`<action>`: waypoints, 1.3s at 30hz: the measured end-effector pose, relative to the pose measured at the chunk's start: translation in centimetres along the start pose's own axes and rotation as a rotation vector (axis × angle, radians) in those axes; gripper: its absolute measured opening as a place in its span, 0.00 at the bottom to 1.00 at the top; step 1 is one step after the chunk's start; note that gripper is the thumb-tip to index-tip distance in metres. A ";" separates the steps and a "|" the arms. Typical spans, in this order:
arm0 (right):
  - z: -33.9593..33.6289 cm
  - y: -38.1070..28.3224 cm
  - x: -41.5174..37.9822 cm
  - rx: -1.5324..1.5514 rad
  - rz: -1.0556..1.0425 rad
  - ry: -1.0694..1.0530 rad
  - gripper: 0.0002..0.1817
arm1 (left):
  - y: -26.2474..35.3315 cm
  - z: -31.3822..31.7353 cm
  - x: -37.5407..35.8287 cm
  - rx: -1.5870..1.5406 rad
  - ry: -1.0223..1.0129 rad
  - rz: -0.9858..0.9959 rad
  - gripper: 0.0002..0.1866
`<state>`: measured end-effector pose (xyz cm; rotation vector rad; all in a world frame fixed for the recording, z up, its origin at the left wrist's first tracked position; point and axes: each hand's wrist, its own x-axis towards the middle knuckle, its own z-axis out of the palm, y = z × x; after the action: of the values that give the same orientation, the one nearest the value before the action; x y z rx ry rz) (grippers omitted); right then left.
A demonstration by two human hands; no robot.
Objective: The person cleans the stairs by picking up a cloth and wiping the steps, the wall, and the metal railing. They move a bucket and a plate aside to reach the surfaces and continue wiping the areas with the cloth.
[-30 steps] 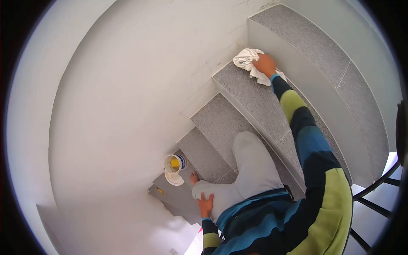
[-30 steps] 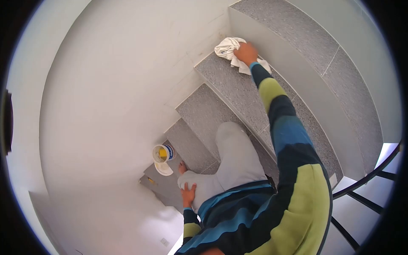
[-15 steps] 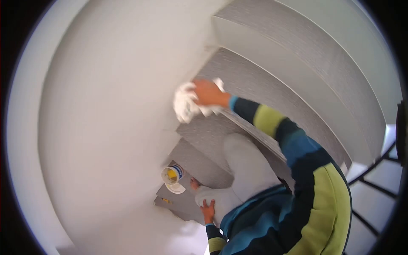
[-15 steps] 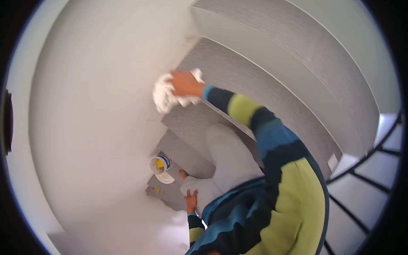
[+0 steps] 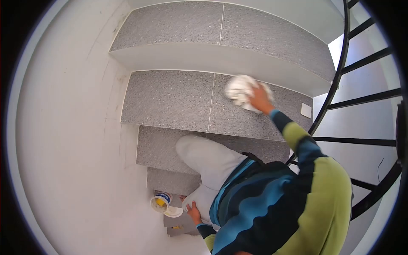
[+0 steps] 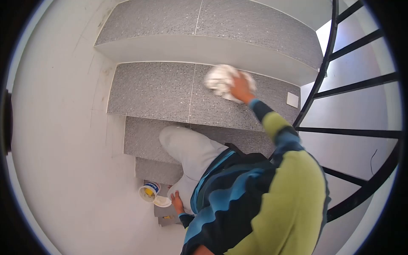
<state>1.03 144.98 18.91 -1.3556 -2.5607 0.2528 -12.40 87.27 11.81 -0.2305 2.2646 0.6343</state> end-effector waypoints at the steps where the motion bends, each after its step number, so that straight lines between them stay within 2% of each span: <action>1: -2.2 3.8 -2.9 -0.116 0.114 -0.033 0.29 | 0.1 0.0 0.1 0.022 0.014 -0.005 0.41; 2: -5.4 5.5 -5.1 -0.082 0.304 -0.098 0.28 | 0.4 0.2 0.1 0.036 0.034 -0.012 0.40; 3: -7.8 5.9 -6.5 -0.126 0.353 -0.097 0.28 | 0.5 0.6 0.6 0.021 0.041 -0.012 0.40; 4: -8.3 6.0 -7.8 -0.169 0.373 -0.008 0.26 | 0.2 0.7 1.3 0.043 0.028 0.004 0.40; 5: -7.4 5.5 -8.1 -0.155 0.372 -0.019 0.26 | -0.5 0.5 1.7 0.075 0.014 0.020 0.40; 7: -4.1 3.8 -7.6 -0.173 0.552 0.123 0.25 | -0.5 0.2 2.0 0.106 0.025 0.014 0.40; 9: 3.6 -0.5 -8.2 -0.233 0.268 0.313 0.29 | 0.2 0.1 1.9 0.119 0.031 0.024 0.40; 11: 5.0 -9.2 -7.5 0.312 -0.083 0.008 0.27 | 1.0 -0.3 1.2 0.115 0.038 0.023 0.39; 12: 2.0 -14.5 -7.4 0.436 -0.344 -0.381 0.24 | 0.4 -0.5 0.8 0.115 0.046 0.015 0.39; 13: 0.5 -17.9 -7.2 0.643 -0.653 -0.606 0.22 | -0.2 -0.7 0.8 0.096 0.047 0.043 0.38; 15: -2.9 -22.4 -6.1 0.592 -0.830 -0.591 0.23 | -1.7 -0.9 2.0 0.062 0.064 0.081 0.37; 17: -3.5 -22.3 -3.0 0.554 -0.746 -0.250 0.23 | -6.2 -1.6 2.6 -0.133 0.013 0.261 0.35; 18: -2.5 -21.0 -1.2 0.394 -0.646 -0.031 0.22 | -6.7 -2.3 2.0 -0.139 0.016 0.254 0.35; 19: -0.7 -18.5 1.0 0.317 -0.513 0.043 0.23 | -7.1 -3.3 1.0 -0.286 -0.026 0.101 0.33; 20: 0.8 -15.6 3.3 0.152 -0.469 0.116 0.25 | -7.7 -4.3 0.2 -0.428 -0.069 -0.058 0.31; 21: 1.3 -13.6 4.0 0.050 -0.244 0.147 0.26 | -9.4 -5.1 1.2 -0.422 -0.071 -0.071 0.31; 22: 3.1 -10.7 3.6 -0.021 -0.154 0.163 0.26 | -11.8 -5.9 3.6 -0.311 -0.136 0.039 0.30; 23: 2.4 -11.0 2.3 -0.055 -0.072 0.089 0.26 | -14.0 -7.2 5.2 -0.191 -0.204 0.151 0.29; 24: 1.7 -11.4 0.5 -0.085 0.021 0.010 0.26 | -12.6 -9.5 4.2 -0.145 -0.169 0.252 0.28; 25: 2.7 -10.6 -0.3 -0.046 -0.100 -0.027 0.25 | -9.5 -11.7 2.9 -0.099 -0.138 0.351 0.27; 27: 4.7 -9.7 -2.0 -0.014 -0.237 0.151 0.25 | -10.1 -14.6 5.8 -0.227 -0.130 0.397 0.26; 29: 3.6 -10.9 -1.7 -0.021 -0.109 0.010 0.25 | -6.2 -17.8 5.7 -0.209 -0.135 0.454 0.25; 31: 3.5 -12.2 -2.4 -0.080 -0.033 0.034 0.25 | -1.1 -20.8 6.3 -0.161 -0.170 0.522 0.25; 35: 3.3 -13.7 -2.9 -0.225 0.052 0.122 0.24 | 10.6 -23.0 6.9 0.046 -0.317 0.838 0.22; 37: 4.3 -13.5 -2.4 -0.261 0.067 0.157 0.24 | 16.3 -22.9 9.1 0.284 -0.287 1.089 0.21; 39: 5.3 -12.6 -2.5 -0.355 -0.033 0.290 0.25 | 22.5 -21.3 10.4 0.355 -0.247 1.337 0.19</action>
<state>-8.99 135.65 16.82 -1.3415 -2.4517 -0.3956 -40.82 96.12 25.27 1.5406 1.9833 0.7846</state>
